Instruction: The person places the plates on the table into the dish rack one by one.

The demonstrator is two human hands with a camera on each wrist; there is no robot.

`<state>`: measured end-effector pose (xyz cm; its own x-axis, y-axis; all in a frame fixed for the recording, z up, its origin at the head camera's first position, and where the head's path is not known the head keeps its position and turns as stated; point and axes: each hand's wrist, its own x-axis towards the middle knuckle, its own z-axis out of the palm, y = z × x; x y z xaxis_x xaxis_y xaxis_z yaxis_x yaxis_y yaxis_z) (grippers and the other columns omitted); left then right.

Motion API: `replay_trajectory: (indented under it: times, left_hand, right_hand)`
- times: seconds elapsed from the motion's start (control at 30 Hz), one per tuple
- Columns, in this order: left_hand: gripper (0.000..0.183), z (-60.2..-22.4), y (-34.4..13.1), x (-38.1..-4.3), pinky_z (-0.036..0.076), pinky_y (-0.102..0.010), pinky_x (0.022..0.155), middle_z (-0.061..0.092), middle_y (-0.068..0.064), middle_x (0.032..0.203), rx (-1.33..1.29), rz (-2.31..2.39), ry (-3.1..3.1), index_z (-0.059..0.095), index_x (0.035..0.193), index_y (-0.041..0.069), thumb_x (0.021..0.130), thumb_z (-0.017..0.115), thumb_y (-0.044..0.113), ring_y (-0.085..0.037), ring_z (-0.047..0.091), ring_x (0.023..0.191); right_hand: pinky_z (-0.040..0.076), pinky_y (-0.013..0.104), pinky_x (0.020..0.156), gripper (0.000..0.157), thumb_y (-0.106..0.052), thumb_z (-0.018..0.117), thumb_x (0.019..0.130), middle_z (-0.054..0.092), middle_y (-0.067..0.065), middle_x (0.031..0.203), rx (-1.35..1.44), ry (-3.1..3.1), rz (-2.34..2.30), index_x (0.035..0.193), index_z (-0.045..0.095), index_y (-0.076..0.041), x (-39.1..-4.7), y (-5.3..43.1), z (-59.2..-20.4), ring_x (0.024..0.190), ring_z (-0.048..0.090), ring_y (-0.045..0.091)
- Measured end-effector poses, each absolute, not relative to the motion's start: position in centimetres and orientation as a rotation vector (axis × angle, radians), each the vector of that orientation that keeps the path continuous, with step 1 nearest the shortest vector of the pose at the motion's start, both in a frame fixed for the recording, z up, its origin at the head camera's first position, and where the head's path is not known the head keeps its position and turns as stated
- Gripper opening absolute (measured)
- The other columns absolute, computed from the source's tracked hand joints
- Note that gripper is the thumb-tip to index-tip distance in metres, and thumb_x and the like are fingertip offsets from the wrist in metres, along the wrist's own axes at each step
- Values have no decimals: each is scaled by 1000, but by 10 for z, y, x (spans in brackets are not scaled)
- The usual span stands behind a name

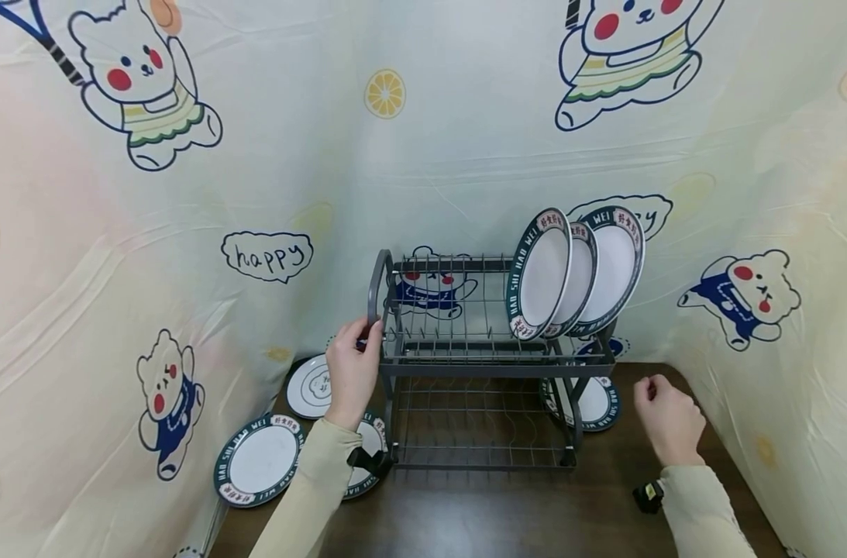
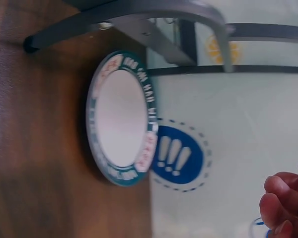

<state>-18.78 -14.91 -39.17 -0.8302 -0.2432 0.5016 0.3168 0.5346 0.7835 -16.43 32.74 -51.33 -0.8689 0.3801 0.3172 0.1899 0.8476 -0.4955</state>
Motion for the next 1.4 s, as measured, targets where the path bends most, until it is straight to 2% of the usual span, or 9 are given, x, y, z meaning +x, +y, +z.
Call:
replay_trajectory:
  times: [0.23,0.57,0.93,1.17,1.4]
  left_hand:
    - [23,-393,-150,-189,54,-32,66,68,-12,99,-44,-1268,-2202,76,108,3,105,65,23,-24,63,83]
    - [23,-395,-150,-189,55,-36,69,69,-13,101,-38,-1285,-2204,76,109,3,105,65,23,-25,63,86]
    - [25,-394,-150,-188,55,-36,69,69,-13,101,-29,-1276,-2215,76,110,3,105,64,24,-25,63,86]
    - [25,-394,-149,-189,55,-34,69,69,-13,101,-36,-1262,-2218,76,110,3,105,64,24,-25,63,85]
    - [25,-393,-148,-189,53,-33,67,69,-13,100,-42,-1264,-2212,76,108,3,106,64,25,-24,62,84]
  right_hand:
    - [37,41,50,38,-29,46,105,55,9,63,-507,-2681,717,79,59,-6,-171,329,-537,56,53,31]
    - [44,49,54,42,-30,43,107,60,14,69,-586,-2739,790,84,64,-2,-176,322,-570,59,56,33]
    - [41,46,56,43,-32,44,106,57,12,67,-668,-2810,851,74,58,-6,-176,318,-610,61,54,32]
    - [42,42,58,48,-37,46,106,58,12,69,-716,-2901,935,78,64,-3,-173,319,-625,64,56,30]
    - [37,38,56,46,-39,47,106,54,9,69,-713,-2922,994,75,60,-7,-174,319,-631,66,54,28]
